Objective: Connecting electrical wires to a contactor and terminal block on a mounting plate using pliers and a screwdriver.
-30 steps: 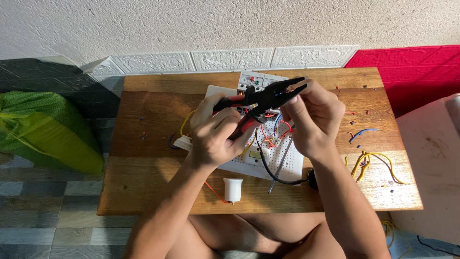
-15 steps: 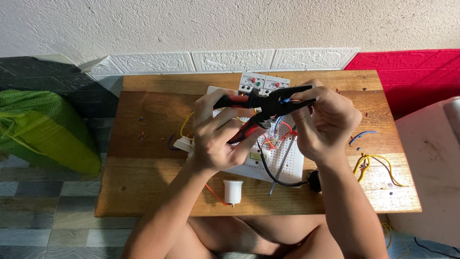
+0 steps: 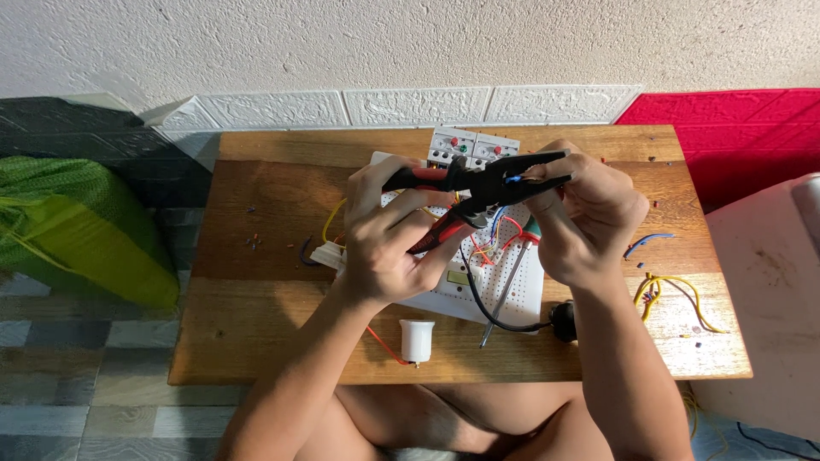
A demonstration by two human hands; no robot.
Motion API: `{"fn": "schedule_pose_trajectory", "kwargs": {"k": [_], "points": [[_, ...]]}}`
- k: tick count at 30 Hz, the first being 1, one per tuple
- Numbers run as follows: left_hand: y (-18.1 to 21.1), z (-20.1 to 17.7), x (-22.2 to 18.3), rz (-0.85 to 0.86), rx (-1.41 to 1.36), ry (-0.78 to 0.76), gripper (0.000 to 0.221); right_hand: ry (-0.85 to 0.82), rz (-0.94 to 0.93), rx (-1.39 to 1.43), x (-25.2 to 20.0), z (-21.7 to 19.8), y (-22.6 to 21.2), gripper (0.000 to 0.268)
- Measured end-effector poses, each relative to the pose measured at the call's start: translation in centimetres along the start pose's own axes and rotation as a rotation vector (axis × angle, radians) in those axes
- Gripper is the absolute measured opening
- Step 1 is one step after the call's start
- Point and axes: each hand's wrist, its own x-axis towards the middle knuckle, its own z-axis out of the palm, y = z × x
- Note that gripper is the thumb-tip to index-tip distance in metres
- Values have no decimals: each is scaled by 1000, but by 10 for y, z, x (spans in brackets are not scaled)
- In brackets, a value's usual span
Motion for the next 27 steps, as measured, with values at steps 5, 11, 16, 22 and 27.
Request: {"fn": "schedule_pose_trajectory", "kwargs": {"k": [5, 11, 16, 22, 27], "points": [[-2, 4, -3, 5, -7, 21, 33, -13, 7, 23, 0, -2, 2, 14], [-2, 4, 0, 40, 21, 25, 34, -29, 17, 35, -4, -4, 8, 15], [-4, 6, -3, 53, 30, 37, 34, -34, 16, 43, -2, -3, 6, 17], [-4, 6, -4, 36, -9, 44, 31, -8, -49, -37, 6, 5, -4, 13], [-3, 6, -1, 39, 19, 52, 28, 38, -213, -186, 9, 3, -6, 15]]}}
